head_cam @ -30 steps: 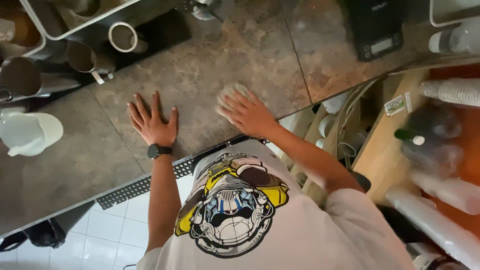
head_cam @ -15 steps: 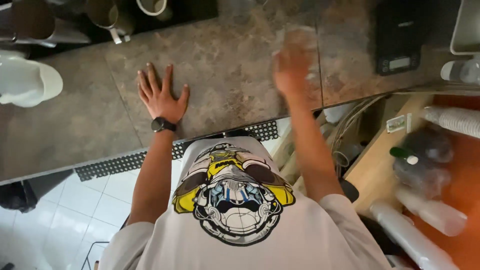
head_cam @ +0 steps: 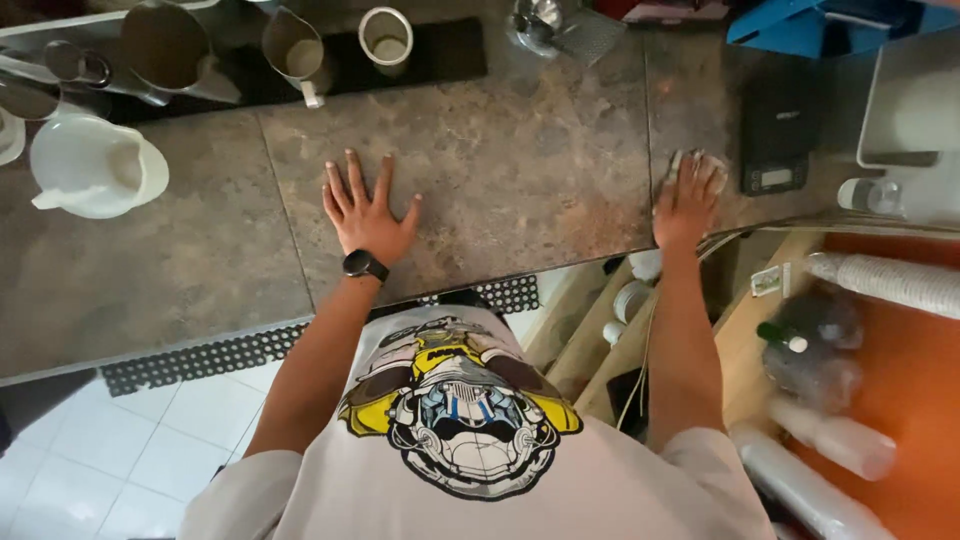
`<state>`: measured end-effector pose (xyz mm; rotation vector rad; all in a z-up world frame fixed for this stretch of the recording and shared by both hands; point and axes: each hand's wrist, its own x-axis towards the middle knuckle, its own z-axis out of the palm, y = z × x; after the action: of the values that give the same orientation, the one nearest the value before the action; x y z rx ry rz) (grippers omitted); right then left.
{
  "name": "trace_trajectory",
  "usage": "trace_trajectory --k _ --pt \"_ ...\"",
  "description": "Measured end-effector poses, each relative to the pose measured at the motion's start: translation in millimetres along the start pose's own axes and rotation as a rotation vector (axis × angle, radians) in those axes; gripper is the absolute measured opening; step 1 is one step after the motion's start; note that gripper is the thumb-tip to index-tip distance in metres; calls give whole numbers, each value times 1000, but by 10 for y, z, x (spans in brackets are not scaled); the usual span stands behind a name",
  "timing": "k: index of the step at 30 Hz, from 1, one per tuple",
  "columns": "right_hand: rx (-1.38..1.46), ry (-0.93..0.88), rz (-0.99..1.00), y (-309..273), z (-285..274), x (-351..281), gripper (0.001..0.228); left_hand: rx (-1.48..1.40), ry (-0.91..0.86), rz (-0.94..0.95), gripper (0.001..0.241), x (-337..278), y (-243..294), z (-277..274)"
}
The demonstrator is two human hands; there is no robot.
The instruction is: The recorder uses a cloth to wipe down various surfaces on a coffee shop counter, including the area near the espresso machine and a digital scale.
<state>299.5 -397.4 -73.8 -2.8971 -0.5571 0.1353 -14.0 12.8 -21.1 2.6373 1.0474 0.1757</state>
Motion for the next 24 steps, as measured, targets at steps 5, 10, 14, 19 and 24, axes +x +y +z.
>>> trace_trajectory --k 5,10,14,19,24 --pt "36 215 -60 -520 1236 435 58 -62 46 68 76 -37 -62 10" --pt "-47 70 -561 -2498 1124 -804 47 -79 -25 156 85 -23 -312 -11" --pt "150 39 -834 -2918 452 -1443 49 -122 -58 445 46 99 -906 -216" --pt "133 -40 -353 -1873 210 -907 51 -28 71 367 46 -126 -1686 -607" --pt "47 -37 234 -1610 420 -591 63 -20 97 258 54 -260 -1947 -738"
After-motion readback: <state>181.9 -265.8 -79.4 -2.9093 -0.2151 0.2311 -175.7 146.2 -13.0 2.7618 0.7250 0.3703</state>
